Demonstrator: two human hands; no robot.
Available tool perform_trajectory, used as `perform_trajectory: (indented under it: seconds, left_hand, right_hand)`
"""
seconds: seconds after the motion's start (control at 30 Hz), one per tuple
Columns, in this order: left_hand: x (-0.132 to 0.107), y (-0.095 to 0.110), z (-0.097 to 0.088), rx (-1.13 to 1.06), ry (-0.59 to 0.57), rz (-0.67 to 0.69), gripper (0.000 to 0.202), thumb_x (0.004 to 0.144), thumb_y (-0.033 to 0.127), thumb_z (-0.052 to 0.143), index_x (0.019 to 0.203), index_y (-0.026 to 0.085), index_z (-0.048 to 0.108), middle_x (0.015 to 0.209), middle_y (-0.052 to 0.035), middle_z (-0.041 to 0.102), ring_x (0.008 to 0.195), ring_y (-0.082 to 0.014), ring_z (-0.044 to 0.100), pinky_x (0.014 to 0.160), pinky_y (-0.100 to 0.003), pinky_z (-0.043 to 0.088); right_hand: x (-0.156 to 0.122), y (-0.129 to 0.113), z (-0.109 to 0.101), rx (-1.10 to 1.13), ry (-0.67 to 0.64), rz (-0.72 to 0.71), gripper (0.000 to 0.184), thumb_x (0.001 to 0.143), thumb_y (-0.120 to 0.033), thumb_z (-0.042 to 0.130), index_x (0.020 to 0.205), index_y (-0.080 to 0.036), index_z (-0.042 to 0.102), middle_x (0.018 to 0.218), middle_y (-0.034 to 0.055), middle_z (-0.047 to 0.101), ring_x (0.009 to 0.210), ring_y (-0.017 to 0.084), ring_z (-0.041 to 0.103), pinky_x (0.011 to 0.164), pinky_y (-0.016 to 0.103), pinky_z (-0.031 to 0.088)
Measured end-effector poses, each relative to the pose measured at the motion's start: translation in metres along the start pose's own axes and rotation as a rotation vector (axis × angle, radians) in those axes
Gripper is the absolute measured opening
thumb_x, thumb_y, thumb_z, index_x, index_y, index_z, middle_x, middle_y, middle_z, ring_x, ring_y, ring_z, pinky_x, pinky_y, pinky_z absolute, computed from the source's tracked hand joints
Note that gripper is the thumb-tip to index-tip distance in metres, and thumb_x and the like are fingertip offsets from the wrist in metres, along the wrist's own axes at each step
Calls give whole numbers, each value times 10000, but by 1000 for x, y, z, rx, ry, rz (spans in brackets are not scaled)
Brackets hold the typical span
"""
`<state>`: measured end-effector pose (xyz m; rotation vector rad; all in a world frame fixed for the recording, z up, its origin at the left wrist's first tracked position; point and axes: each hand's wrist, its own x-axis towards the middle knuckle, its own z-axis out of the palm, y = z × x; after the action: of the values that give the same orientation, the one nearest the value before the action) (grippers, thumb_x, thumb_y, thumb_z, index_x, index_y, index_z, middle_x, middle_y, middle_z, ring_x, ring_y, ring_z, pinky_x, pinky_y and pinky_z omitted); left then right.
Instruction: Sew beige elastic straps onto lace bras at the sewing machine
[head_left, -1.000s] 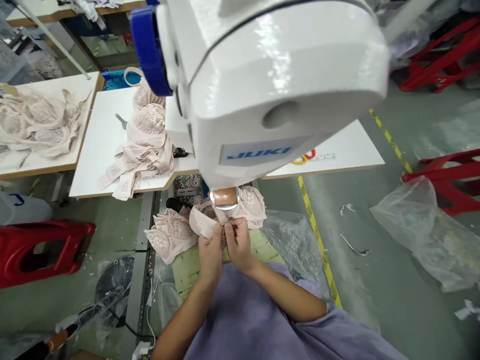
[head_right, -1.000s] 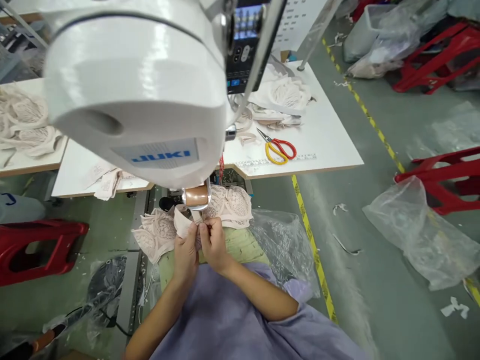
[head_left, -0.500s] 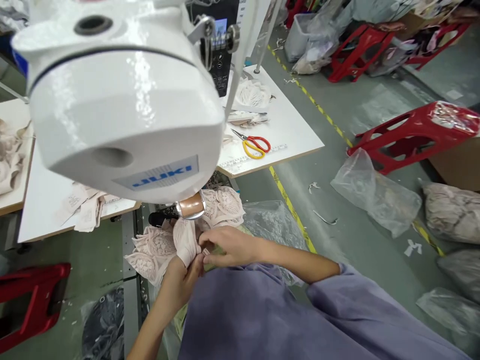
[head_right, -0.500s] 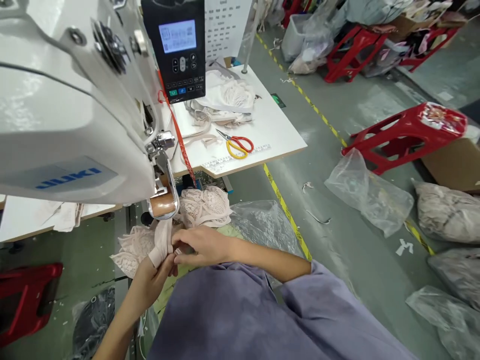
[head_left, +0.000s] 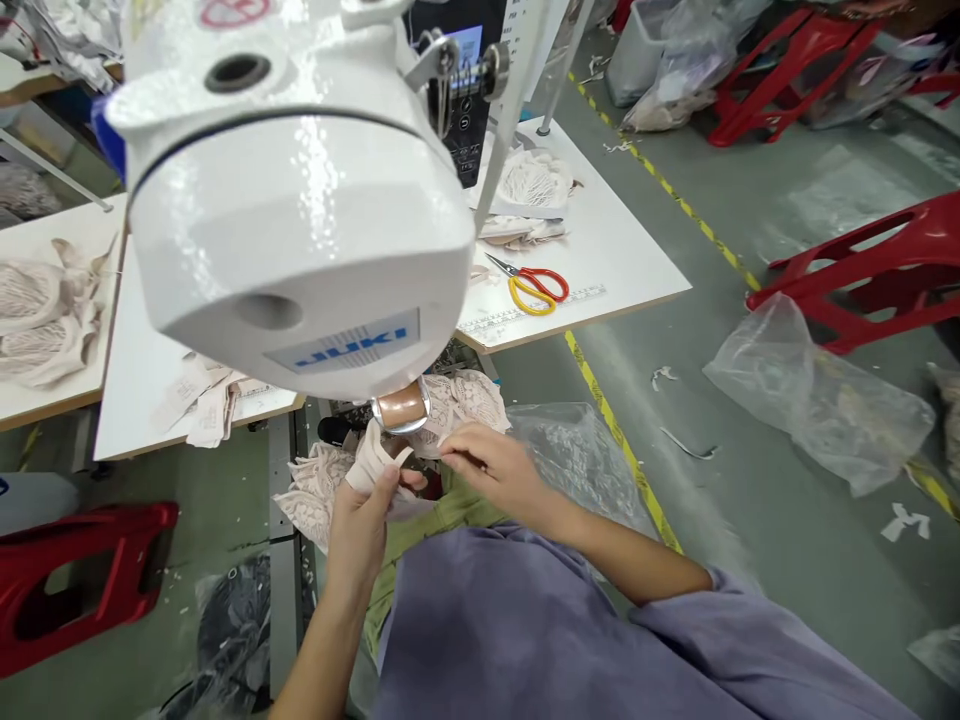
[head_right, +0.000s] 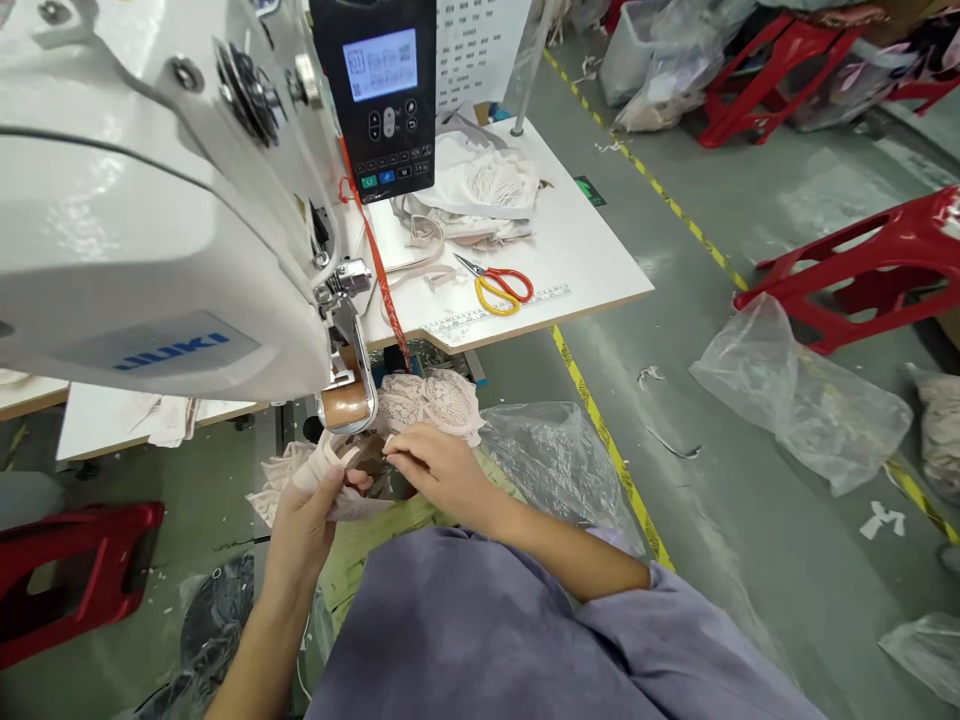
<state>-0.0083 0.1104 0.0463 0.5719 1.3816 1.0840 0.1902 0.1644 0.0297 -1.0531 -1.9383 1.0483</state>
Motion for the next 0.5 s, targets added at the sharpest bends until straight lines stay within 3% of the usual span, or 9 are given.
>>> perform_trajectory:
  seconds: [0.1,0.2,0.33,0.5]
  left_hand:
    - [1,0,9,-57,31,40,300,765,428,780,832,138,743,732,-39,717,714,-163,672,736,-286,546]
    - [1,-3,18,-91,98,84,300,747,411,797,895,153,754,835,-46,756,815,-186,706,799,-305,558]
    - [-3,-6,24,-28,112,127,344,823,395,736,1076,163,741,1097,-85,758,1059,-247,693,954,-369,535]
    - [-9,-6,26,183,130,175,350,882,393,673,1153,176,721,1181,-80,734,1159,-256,651,1020,-379,507]
  right_hand:
    - [-2,-9,16,21,77,-106,134,970,-237,544,989,-224,676,931,40,721,865,154,667,763,280,520]
    - [1,-13,27,11,124,-164,143,962,-233,549,1012,-230,683,936,48,725,857,161,675,744,287,536]
    - [5,-12,31,-13,122,-133,164,970,-232,538,1031,-235,691,953,45,726,871,160,675,763,293,535]
    - [5,-8,29,-26,148,-82,142,960,-251,558,985,-225,695,943,46,733,841,159,680,715,280,530]
